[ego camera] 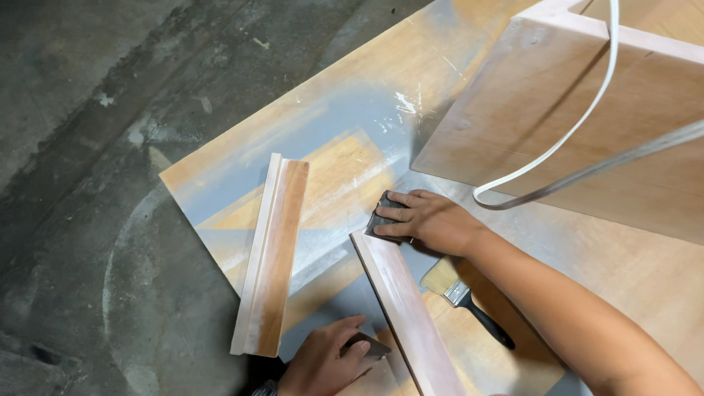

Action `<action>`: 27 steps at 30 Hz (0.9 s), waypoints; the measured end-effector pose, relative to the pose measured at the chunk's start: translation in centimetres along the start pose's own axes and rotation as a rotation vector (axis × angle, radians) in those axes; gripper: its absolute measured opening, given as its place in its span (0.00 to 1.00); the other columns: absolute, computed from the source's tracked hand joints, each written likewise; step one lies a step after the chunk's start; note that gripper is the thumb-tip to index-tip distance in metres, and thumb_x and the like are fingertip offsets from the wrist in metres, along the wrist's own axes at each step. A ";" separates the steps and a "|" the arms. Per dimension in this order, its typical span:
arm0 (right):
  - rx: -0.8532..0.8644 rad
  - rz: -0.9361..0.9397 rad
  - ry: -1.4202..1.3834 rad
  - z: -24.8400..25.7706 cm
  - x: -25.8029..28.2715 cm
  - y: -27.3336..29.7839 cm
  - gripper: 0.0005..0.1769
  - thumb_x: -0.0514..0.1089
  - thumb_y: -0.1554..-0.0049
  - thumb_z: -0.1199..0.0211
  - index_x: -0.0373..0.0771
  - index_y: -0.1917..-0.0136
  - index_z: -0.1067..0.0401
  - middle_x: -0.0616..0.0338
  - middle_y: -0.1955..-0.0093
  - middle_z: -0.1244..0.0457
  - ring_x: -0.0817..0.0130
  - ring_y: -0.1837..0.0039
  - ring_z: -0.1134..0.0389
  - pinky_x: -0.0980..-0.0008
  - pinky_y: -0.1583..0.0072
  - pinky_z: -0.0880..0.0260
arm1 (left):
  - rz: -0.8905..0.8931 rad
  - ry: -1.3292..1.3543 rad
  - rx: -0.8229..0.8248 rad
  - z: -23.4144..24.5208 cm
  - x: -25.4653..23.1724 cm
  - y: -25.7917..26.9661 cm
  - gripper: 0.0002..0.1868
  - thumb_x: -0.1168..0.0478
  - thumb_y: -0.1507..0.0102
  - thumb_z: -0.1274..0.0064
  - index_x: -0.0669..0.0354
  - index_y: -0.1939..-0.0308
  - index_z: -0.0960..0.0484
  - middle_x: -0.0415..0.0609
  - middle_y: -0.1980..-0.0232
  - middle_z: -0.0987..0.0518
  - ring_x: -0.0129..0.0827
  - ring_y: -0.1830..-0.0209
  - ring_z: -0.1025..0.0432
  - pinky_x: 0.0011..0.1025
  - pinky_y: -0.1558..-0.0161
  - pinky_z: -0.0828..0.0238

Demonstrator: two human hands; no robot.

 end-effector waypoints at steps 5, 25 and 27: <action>-0.068 0.054 0.005 -1.4 0.2 -0.6 0.42 0.30 0.38 0.47 0.66 0.17 0.36 0.67 0.13 0.44 0.51 0.12 0.49 0.53 0.24 0.45 | 0.044 -0.010 0.024 -0.2 0.5 -0.2 0.26 0.52 0.32 0.49 0.61 0.33 0.17 0.51 0.27 0.19 0.43 0.26 0.25 0.39 0.30 0.29; -0.249 -0.159 0.074 -0.8 3.0 0.2 0.26 0.43 0.33 0.45 0.58 0.23 0.28 0.55 0.19 0.37 0.43 0.18 0.40 0.48 0.31 0.35 | -0.028 -0.024 0.049 0.3 -1.9 -0.2 0.17 0.54 0.31 0.50 0.64 0.53 0.13 0.55 0.25 0.20 0.47 0.24 0.27 0.41 0.33 0.28; -0.249 -0.145 0.036 -0.9 3.5 0.3 0.28 0.41 0.33 0.45 0.56 0.21 0.31 0.53 0.19 0.37 0.41 0.18 0.40 0.48 0.32 0.34 | 0.051 0.003 0.082 0.5 -2.0 0.1 0.18 0.53 0.30 0.50 0.63 0.51 0.12 0.52 0.22 0.23 0.47 0.23 0.27 0.43 0.35 0.27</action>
Point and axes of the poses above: each hand's wrist, its own y-axis away from the middle knuckle, its own z-axis out of the back of the hand, x = y × z, the point moved 8 cm from there along -y, towards the middle knuckle
